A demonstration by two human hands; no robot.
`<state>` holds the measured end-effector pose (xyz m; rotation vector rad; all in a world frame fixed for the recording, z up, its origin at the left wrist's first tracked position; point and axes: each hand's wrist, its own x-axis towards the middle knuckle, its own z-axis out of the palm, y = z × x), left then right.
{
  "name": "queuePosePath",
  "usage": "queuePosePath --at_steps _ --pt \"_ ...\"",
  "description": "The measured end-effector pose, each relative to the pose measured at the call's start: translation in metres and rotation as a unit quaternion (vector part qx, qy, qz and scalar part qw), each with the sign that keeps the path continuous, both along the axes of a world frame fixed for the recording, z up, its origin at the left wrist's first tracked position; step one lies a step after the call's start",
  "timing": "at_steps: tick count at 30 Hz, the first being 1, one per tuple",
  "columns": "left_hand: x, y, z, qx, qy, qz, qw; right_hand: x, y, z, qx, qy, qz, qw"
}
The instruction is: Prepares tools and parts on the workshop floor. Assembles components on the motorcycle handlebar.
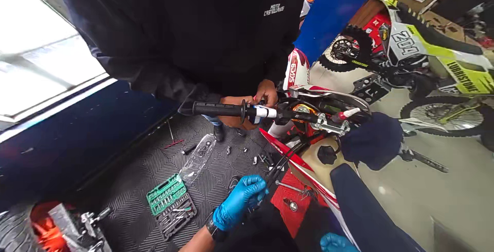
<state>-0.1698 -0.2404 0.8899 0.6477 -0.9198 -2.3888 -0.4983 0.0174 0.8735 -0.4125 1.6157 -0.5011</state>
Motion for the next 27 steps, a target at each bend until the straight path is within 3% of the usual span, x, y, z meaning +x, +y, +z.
queuePosePath --at_steps 8,12,18,20,23,27 --pt "-0.029 0.008 0.010 0.031 0.022 0.054 0.998 0.035 -0.078 0.050 -0.230 -0.007 -0.032 0.973" --pt "-0.050 0.024 0.023 0.128 0.094 0.127 0.979 0.054 -0.115 0.074 -0.342 -0.042 -0.039 0.938" --pt "-0.076 0.046 0.041 0.218 0.133 0.178 0.950 0.058 -0.144 0.094 -0.347 -0.092 -0.036 0.933" --pt "-0.083 0.054 0.043 0.231 0.124 0.200 0.944 0.065 -0.140 0.097 -0.401 -0.030 -0.025 0.915" --pt "-0.091 0.064 0.045 0.216 0.130 0.194 0.948 0.073 -0.131 0.089 -0.509 0.121 0.095 0.847" --pt "-0.099 0.076 0.044 0.169 0.131 0.176 0.961 0.074 -0.128 0.084 -0.503 0.319 0.233 0.769"
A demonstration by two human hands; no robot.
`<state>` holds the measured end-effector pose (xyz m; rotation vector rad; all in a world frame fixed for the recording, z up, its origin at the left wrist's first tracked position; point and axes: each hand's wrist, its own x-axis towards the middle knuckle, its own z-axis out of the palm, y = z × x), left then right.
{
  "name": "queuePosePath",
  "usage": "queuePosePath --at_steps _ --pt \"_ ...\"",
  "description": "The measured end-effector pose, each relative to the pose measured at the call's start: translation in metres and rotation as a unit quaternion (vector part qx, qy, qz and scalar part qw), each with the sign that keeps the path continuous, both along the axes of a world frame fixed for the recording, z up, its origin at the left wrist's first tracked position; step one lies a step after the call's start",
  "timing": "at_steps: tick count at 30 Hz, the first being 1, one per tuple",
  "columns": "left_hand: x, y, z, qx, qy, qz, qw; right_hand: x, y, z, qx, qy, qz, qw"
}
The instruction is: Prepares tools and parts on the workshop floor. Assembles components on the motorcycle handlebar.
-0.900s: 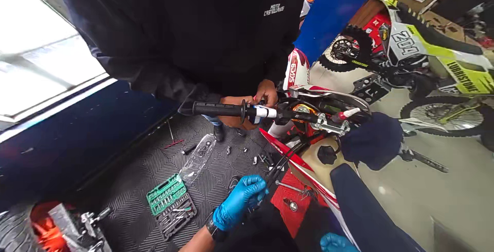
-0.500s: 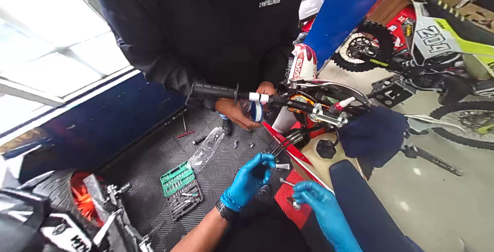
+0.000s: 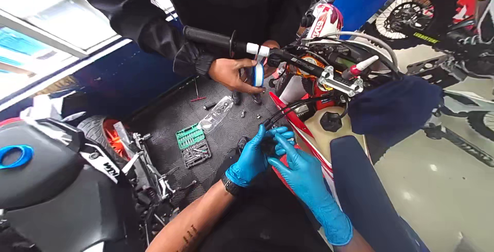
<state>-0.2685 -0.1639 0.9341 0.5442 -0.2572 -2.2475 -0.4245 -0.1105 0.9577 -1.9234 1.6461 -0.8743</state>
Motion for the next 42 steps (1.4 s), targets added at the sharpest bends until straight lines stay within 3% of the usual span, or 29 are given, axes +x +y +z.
queuePosePath --at_steps 7,13,25,29,34,42 --pt "-0.010 0.001 -0.004 -0.140 -0.080 -0.043 0.986 0.004 0.009 0.005 0.046 0.051 -0.044 0.997" --pt "0.008 -0.011 0.002 -0.189 -0.078 -0.111 0.973 0.025 0.014 0.007 0.076 -0.002 -0.096 0.992" --pt "0.042 -0.011 -0.003 -0.177 -0.127 -0.148 0.965 0.062 0.017 0.012 0.045 0.038 -0.167 0.984" --pt "0.055 -0.014 0.003 -0.160 -0.131 -0.164 0.965 0.062 0.018 0.011 0.055 0.078 -0.157 0.983" --pt "0.054 -0.012 0.003 -0.211 -0.178 -0.168 0.947 0.069 0.020 0.006 0.046 0.110 -0.146 0.982" --pt "0.049 -0.009 0.010 -0.219 -0.190 -0.131 0.948 0.070 0.014 0.010 0.022 0.132 -0.140 0.981"
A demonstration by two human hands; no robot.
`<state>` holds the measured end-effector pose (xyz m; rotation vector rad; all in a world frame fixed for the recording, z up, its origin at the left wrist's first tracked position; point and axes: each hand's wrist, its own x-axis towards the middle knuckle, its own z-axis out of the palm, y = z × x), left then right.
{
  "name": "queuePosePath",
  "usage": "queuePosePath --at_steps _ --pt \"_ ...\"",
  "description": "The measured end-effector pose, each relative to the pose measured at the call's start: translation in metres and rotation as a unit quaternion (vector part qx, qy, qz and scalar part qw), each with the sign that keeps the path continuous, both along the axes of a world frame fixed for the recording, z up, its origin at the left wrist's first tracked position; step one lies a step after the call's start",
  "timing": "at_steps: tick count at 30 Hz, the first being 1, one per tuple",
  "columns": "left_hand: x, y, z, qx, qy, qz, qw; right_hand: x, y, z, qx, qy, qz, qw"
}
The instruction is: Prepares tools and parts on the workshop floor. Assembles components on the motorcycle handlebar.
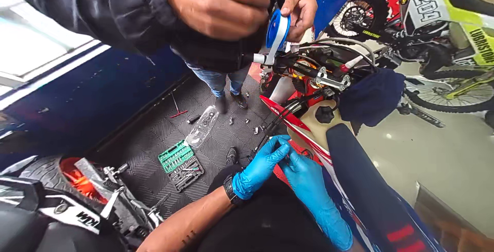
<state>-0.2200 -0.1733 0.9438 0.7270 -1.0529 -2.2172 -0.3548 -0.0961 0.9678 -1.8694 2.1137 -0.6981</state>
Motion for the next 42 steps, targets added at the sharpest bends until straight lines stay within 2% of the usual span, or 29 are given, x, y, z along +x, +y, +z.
queuePosePath --at_steps 13,21,34,36,37,38,40,42 --pt "-0.005 0.004 -0.003 -0.019 -0.034 0.037 0.999 -0.009 -0.007 -0.007 0.005 -0.021 0.038 0.999" --pt "-0.009 0.005 -0.007 0.005 -0.036 0.073 0.997 -0.011 -0.013 -0.010 0.008 -0.042 0.052 0.998" --pt "-0.013 0.003 -0.005 0.008 -0.055 0.082 0.995 -0.012 -0.015 -0.013 0.019 -0.039 0.042 0.998" --pt "-0.013 0.000 -0.002 0.010 -0.046 0.086 0.995 -0.014 -0.016 -0.007 0.020 -0.109 0.024 0.994" --pt "-0.011 -0.002 -0.003 0.006 -0.033 0.087 0.996 -0.017 -0.017 -0.005 0.017 -0.180 0.014 0.983" --pt "-0.009 -0.005 -0.005 0.002 -0.015 0.085 0.996 -0.021 -0.018 -0.005 0.014 -0.275 0.006 0.961" --pt "-0.006 -0.011 -0.011 -0.010 0.015 0.087 0.996 -0.029 -0.021 -0.003 0.013 -0.454 -0.018 0.891" --pt "-0.005 -0.014 -0.014 -0.014 0.050 0.088 0.995 -0.036 -0.024 -0.008 0.024 -0.548 -0.033 0.835"
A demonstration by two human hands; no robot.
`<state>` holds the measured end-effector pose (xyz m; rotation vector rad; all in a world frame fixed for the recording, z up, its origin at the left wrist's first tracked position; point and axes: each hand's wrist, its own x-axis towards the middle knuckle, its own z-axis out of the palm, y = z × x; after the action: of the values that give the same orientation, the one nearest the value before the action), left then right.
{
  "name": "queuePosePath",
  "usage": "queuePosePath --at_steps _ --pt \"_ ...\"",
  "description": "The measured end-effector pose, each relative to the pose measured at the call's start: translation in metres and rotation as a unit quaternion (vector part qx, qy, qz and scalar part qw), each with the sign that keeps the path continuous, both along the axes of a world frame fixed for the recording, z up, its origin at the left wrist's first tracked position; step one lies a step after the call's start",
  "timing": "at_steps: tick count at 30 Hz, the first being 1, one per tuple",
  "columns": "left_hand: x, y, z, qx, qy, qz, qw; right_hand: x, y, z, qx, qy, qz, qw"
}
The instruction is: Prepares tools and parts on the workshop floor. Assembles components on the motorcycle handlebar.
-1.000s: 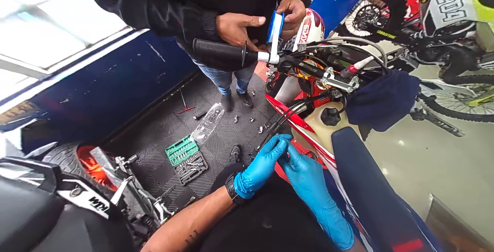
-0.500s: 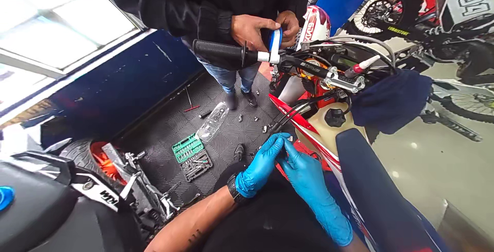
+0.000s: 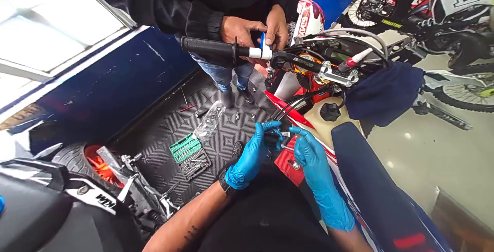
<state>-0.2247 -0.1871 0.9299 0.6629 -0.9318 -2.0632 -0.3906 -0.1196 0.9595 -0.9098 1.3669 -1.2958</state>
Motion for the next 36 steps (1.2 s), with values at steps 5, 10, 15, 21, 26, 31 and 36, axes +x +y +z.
queuePosePath --at_steps 5,10,15,21,26,31,36 --pt "0.002 -0.003 0.001 0.016 0.096 -0.025 0.995 0.005 -0.001 -0.002 -0.027 0.015 0.014 0.999" --pt "0.004 -0.001 0.002 0.020 0.116 -0.027 0.993 0.010 0.000 -0.004 -0.028 -0.003 0.019 0.999" --pt "0.004 -0.001 -0.001 0.030 0.123 -0.037 0.991 0.003 0.002 -0.003 -0.029 -0.039 0.008 0.999" --pt "0.005 0.001 -0.004 0.026 0.062 -0.023 0.997 -0.003 0.001 -0.002 0.000 -0.229 -0.004 0.973" --pt "0.004 0.007 -0.006 0.008 -0.088 0.028 0.996 -0.009 0.001 0.000 0.038 -0.365 -0.062 0.928" --pt "-0.004 0.016 -0.004 -0.259 -0.194 0.035 0.946 -0.011 0.005 -0.010 0.027 -0.400 -0.073 0.913" --pt "-0.033 0.019 -0.010 -0.491 -0.425 0.030 0.760 -0.001 0.003 -0.013 0.056 -0.259 -0.136 0.954"
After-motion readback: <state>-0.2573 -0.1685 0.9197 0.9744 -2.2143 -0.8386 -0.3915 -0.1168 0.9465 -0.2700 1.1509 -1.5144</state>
